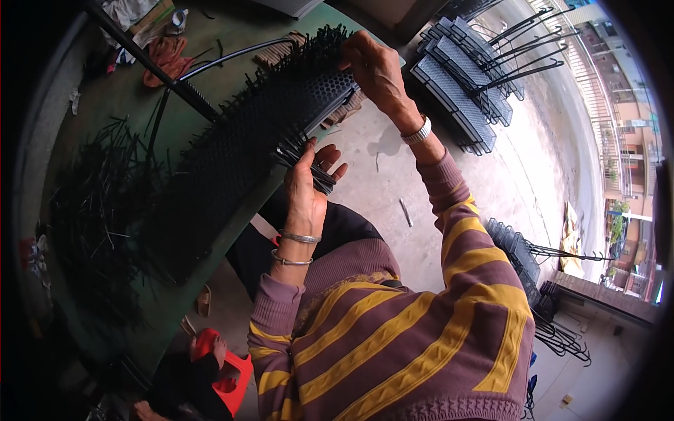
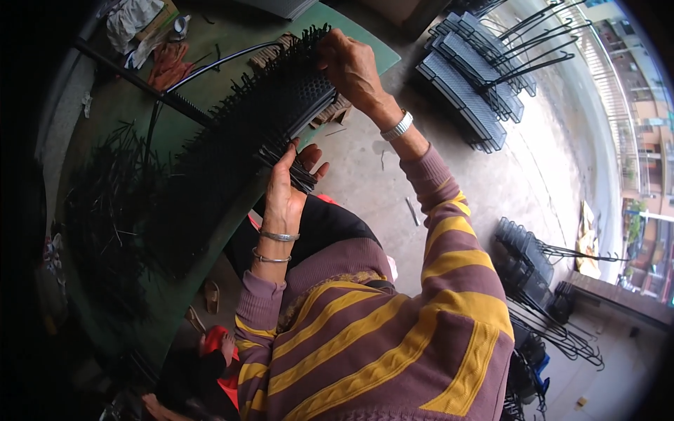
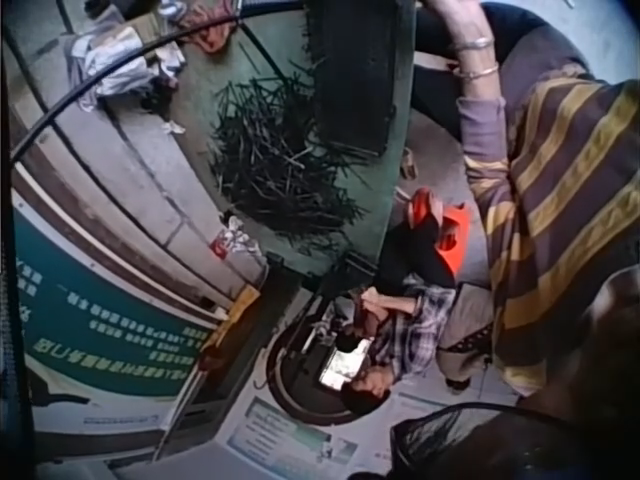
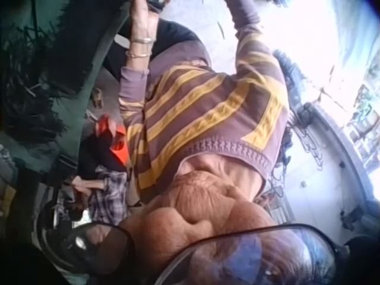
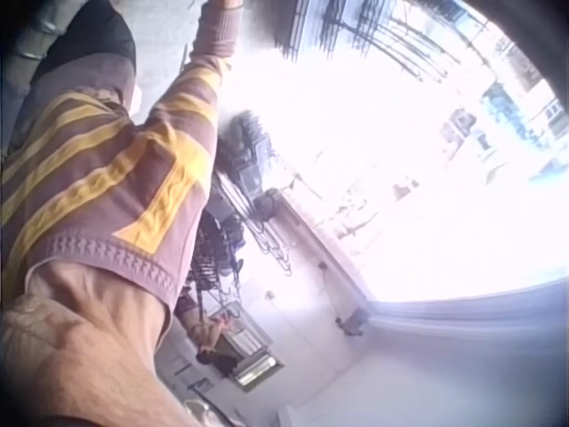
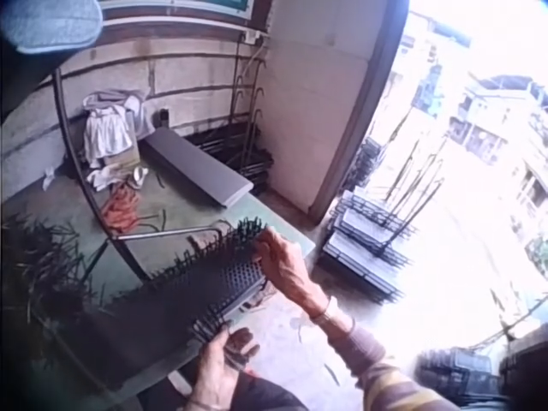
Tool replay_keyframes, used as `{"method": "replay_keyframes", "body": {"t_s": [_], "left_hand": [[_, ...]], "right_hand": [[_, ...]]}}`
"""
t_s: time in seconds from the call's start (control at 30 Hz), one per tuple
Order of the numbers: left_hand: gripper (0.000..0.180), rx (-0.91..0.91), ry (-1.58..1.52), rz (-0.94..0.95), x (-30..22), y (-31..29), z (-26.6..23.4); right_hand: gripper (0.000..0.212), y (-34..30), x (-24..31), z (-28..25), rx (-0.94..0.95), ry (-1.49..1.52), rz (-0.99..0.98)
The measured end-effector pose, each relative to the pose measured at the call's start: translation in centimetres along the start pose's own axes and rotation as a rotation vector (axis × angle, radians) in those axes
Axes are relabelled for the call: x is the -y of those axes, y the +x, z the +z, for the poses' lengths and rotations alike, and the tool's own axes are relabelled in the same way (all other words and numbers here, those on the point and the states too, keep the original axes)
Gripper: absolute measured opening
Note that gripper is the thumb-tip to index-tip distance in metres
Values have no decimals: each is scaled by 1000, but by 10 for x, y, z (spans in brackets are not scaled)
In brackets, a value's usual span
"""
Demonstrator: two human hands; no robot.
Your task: Manually inserting black plastic bristles into a perforated base plate to assemble a mat.
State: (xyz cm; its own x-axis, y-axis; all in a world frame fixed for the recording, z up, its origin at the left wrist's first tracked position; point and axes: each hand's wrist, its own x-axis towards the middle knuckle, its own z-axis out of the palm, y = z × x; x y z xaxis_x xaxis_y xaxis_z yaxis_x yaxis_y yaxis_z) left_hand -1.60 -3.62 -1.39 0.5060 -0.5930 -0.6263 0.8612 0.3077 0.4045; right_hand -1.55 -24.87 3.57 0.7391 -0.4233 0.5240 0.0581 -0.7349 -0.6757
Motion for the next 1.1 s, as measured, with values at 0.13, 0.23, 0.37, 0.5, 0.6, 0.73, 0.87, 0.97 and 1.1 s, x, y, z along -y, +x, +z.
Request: {"method": "replay_keyframes", "body": {"t_s": [0.13, 0.23, 0.37, 0.5, 0.6, 0.73, 0.87, 0.97, 1.1], "left_hand": [[24, -34, 32, -39, -1, -5, 4], [21, 24, 42, -28, -1, 0, -4], [20, 64, 34, -66, -3, -2, -3], [20, 53, 53, -46, -3, -5, -4], [21, 46, 52, -37, -4, -7, -4], [19, 35, 69, -26, -4, -7, -4], [20, 54, 92, -23, -4, -8, -4], [21, 97, 72, -19, -1, -7, -4], [23, 95, 94, 18, -3, -10, 0]], "right_hand": [[5, 8, -1, -7, 103, 91, -30], [5, 14, -1, -5, 153, 43, -45], [5, 14, 0, -3, 125, 92, -134], [5, 14, 4, -3, 124, 95, -63], [5, 13, 2, -3, 95, 15, -120], [4, 13, 5, -4, 102, -51, -100], [2, 14, 6, 2, 135, 11, -36], [2, 17, -5, 9, 158, -122, -118], [7, 14, -9, 20, 108, -381, -185]]}}
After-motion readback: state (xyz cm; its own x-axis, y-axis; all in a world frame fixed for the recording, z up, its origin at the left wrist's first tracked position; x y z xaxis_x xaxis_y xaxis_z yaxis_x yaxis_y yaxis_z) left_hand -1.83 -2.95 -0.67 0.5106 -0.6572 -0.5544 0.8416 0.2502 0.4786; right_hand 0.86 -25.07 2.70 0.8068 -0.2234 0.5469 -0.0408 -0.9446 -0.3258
